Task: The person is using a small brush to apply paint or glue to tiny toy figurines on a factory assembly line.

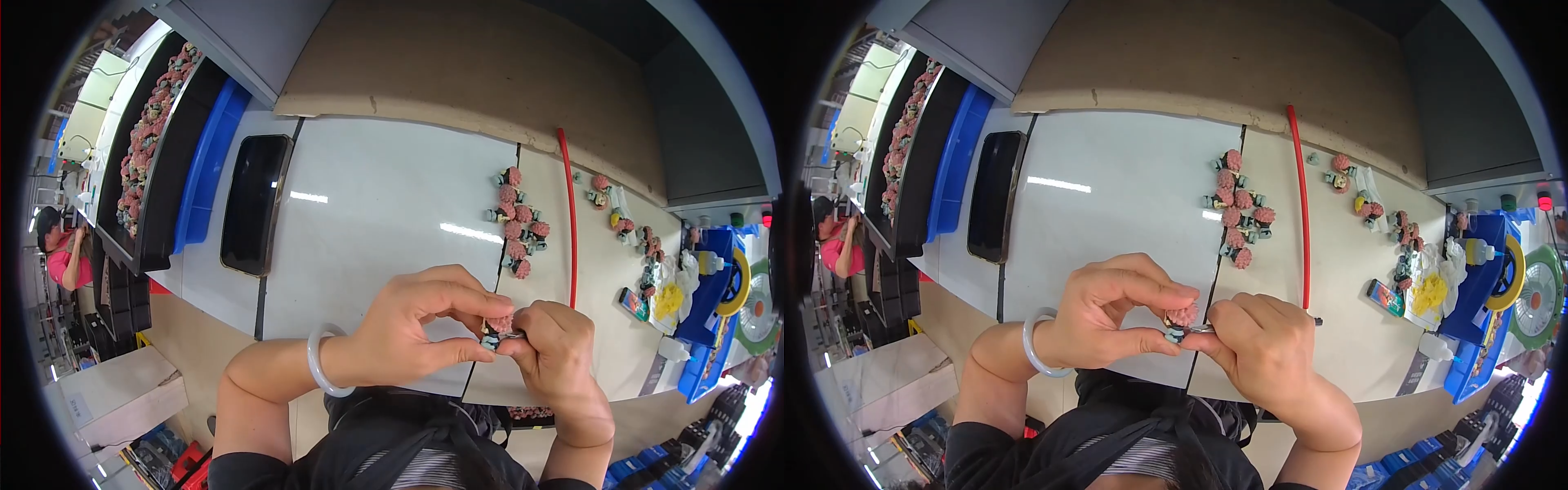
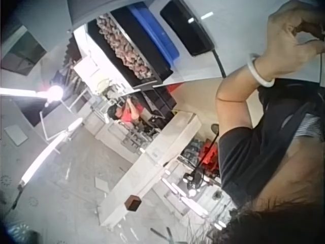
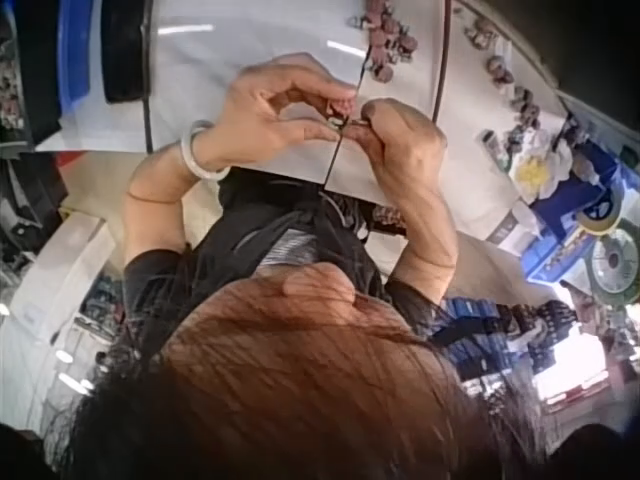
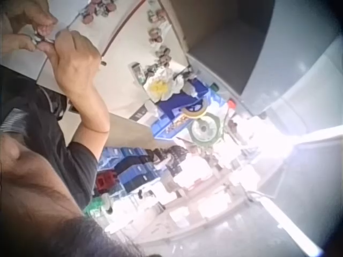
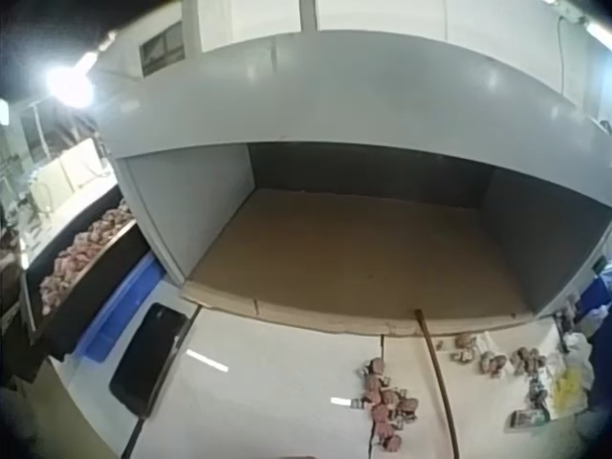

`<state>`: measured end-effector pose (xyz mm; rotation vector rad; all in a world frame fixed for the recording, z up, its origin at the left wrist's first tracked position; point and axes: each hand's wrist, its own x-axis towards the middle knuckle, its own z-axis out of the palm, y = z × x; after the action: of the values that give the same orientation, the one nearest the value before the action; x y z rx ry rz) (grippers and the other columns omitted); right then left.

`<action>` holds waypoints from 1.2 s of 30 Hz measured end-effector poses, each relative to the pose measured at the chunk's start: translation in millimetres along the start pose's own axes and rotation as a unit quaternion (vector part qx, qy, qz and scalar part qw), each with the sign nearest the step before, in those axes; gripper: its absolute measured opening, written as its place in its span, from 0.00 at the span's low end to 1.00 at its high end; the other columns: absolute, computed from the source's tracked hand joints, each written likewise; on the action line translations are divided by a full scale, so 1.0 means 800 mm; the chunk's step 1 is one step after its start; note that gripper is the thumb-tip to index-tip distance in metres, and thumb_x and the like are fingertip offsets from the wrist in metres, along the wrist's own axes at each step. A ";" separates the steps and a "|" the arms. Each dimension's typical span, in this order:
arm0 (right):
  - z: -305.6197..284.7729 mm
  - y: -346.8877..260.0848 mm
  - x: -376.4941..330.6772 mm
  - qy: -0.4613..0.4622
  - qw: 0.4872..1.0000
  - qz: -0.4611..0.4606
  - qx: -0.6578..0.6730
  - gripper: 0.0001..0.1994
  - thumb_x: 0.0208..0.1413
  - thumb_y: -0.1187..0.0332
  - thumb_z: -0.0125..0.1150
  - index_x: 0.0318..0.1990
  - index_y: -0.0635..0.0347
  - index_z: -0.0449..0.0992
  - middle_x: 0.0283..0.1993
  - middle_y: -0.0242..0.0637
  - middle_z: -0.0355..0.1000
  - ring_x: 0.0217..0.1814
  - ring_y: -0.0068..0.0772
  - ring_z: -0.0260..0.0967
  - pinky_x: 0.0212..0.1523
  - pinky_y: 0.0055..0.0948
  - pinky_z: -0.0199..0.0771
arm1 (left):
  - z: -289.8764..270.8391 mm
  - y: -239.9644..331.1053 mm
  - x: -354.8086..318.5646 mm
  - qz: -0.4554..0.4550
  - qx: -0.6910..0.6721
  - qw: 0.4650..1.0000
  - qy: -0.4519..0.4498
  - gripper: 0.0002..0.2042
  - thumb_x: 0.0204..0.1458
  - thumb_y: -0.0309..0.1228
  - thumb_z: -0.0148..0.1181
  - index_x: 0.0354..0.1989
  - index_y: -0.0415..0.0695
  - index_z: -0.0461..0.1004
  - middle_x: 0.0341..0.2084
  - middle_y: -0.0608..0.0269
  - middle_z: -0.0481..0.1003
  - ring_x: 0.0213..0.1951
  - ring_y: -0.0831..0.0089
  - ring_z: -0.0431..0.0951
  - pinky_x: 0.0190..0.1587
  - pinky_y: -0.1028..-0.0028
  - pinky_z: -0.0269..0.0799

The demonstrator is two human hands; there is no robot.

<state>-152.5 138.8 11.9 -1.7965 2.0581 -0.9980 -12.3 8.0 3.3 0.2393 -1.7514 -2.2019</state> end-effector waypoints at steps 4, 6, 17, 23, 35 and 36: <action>-0.006 0.002 0.002 -0.010 1.000 -0.025 -0.014 0.17 0.37 0.57 0.64 0.18 0.57 0.64 0.13 0.33 0.55 0.13 0.33 0.55 0.13 0.29 0.54 | 0.001 0.002 0.002 -0.014 -0.029 0.999 0.012 0.20 0.34 0.14 0.65 0.41 0.34 0.72 0.35 0.53 0.71 0.37 0.69 0.74 0.44 0.71 0.73; -0.006 0.000 0.003 0.006 0.999 -0.013 -0.037 0.18 0.36 0.56 0.65 0.16 0.57 0.63 0.12 0.32 0.54 0.12 0.33 0.54 0.13 0.28 0.53 | 0.000 0.001 0.003 -0.001 -0.013 1.000 0.010 0.20 0.34 0.14 0.65 0.41 0.34 0.72 0.35 0.53 0.71 0.36 0.69 0.74 0.43 0.72 0.73; -0.003 0.002 0.001 0.019 0.999 -0.029 -0.038 0.19 0.36 0.56 0.65 0.15 0.56 0.62 0.12 0.31 0.53 0.12 0.31 0.53 0.13 0.28 0.51 | 0.003 -0.003 0.000 -0.001 -0.025 1.000 0.015 0.19 0.35 0.14 0.64 0.40 0.36 0.72 0.37 0.51 0.71 0.38 0.69 0.75 0.44 0.72 0.73; -0.008 0.002 0.001 0.044 0.998 -0.019 -0.041 0.21 0.36 0.55 0.65 0.14 0.56 0.59 0.12 0.31 0.52 0.12 0.31 0.52 0.12 0.28 0.50 | 0.006 -0.004 0.000 -0.053 -0.165 0.985 0.010 0.17 0.38 0.13 0.61 0.39 0.38 0.68 0.44 0.42 0.68 0.44 0.67 0.73 0.46 0.71 0.72; -0.008 0.005 -0.001 0.020 0.998 -0.030 -0.051 0.20 0.34 0.53 0.65 0.15 0.56 0.62 0.12 0.31 0.52 0.12 0.32 0.52 0.13 0.28 0.51 | 0.002 -0.001 0.001 -0.033 -0.068 0.997 -0.018 0.17 0.37 0.13 0.62 0.38 0.38 0.68 0.43 0.43 0.70 0.47 0.63 0.72 0.48 0.68 0.71; -0.009 0.005 -0.001 0.023 0.998 -0.031 -0.045 0.19 0.34 0.53 0.65 0.16 0.56 0.63 0.12 0.32 0.54 0.12 0.32 0.53 0.13 0.27 0.52 | 0.002 -0.001 0.001 -0.065 -0.107 0.992 -0.019 0.18 0.39 0.13 0.60 0.40 0.38 0.66 0.44 0.43 0.69 0.49 0.62 0.70 0.50 0.67 0.69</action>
<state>-159.7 142.2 14.6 -1.9098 2.1174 -0.9880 -13.5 9.4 2.6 0.2698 -1.5422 -2.4801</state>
